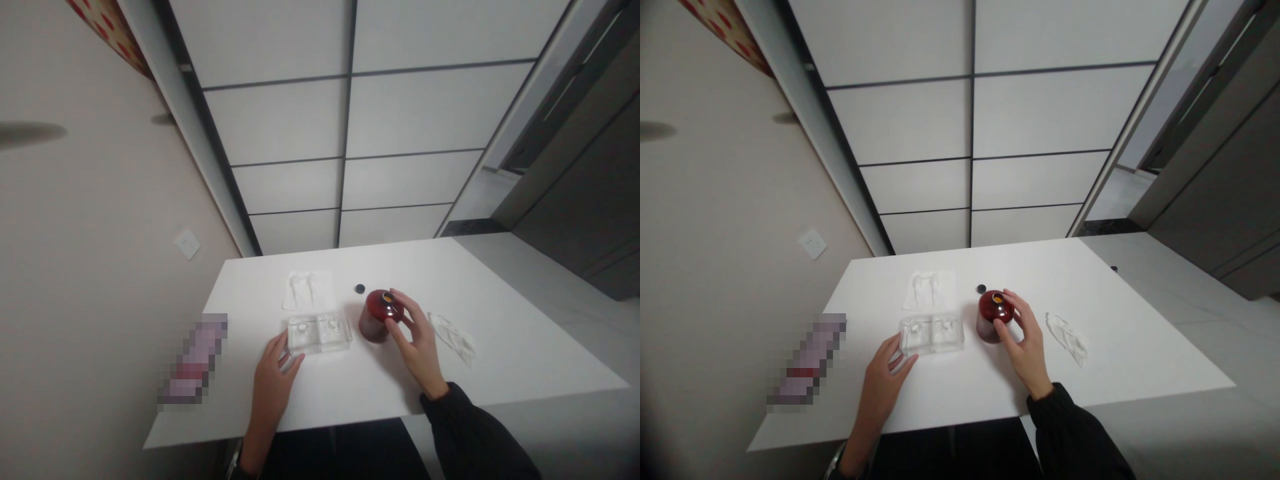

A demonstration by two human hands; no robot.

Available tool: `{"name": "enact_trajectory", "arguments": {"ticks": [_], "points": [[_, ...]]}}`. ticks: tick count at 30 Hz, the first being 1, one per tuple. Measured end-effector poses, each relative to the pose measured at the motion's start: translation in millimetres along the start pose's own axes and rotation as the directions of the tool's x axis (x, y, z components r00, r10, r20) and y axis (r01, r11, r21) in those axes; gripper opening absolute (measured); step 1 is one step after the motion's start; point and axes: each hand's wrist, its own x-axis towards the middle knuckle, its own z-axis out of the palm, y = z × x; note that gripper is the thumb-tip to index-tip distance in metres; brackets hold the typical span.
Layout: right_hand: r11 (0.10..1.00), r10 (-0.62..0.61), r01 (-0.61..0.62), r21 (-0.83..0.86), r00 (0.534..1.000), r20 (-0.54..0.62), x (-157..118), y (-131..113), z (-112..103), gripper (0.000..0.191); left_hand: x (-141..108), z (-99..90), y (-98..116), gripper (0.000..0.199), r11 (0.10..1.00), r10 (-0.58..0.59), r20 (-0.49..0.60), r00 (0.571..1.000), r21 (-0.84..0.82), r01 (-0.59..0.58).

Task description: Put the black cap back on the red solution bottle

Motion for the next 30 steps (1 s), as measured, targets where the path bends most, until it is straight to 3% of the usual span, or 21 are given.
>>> {"name": "enact_trajectory", "arguments": {"ticks": [4, 7, 10, 13, 16, 19, 22, 25, 30], "points": [[1.0, -0.016, 0.015, 0.02, 0.999, 0.035, 1.2, -1.2, 9.4, 0.043, 0.0, -0.3, 0.1, 0.05, 1.0, -0.004, -0.001, 1.0, 0.011, 0.004], [0.998, -0.054, 0.054, -0.013, 0.998, 0.013, 7.9, 4.8, 1.4, 0.049, -0.2, -0.3, 0.0, 0.051, 1.0, -0.007, 0.001, 1.0, 0.017, 0.006], [0.995, -0.032, 0.029, -0.098, 0.999, -0.025, 30.1, 25.6, -9.5, 0.038, -0.7, 0.1, -0.1, 0.051, 1.0, -0.001, -0.002, 1.0, 0.021, 0.001], [0.99, 0.013, 0.005, -0.144, 0.992, 0.123, 62.1, 54.9, -9.7, 0.032, -0.9, 0.2, 1.0, 0.049, 1.0, 0.005, -0.01, 1.0, 0.027, -0.005], [0.987, 0.018, 0.031, -0.159, 0.954, 0.299, 86.8, 78.4, 2.4, 0.037, -1.0, -0.2, 2.7, 0.048, 0.999, 0.008, -0.016, 1.0, 0.037, -0.007], [0.985, -0.003, 0.075, -0.156, 0.909, 0.416, 97.9, 89.4, 17.2, 0.041, -1.5, -0.6, 3.3, 0.048, 0.999, 0.0, -0.022, 1.0, 0.05, 0.001], [0.988, -0.012, 0.084, -0.133, 0.884, 0.467, 101.1, 90.5, 25.6, 0.026, -2.3, -0.8, 2.8, 0.049, 0.998, -0.02, -0.023, 1.0, 0.064, 0.022], [0.994, -0.022, 0.065, -0.085, 0.901, 0.434, 102.6, 82.4, 23.8, 0.017, -2.6, -1.2, 2.7, 0.049, 0.997, -0.039, -0.024, 0.999, 0.073, 0.04], [0.997, -0.064, 0.056, 0.05, 0.981, 0.183, 98.1, 41.5, 3.1, 0.023, -2.0, -2.1, 3.8, 0.048, 0.997, -0.043, -0.026, 0.999, 0.066, 0.045]]}}
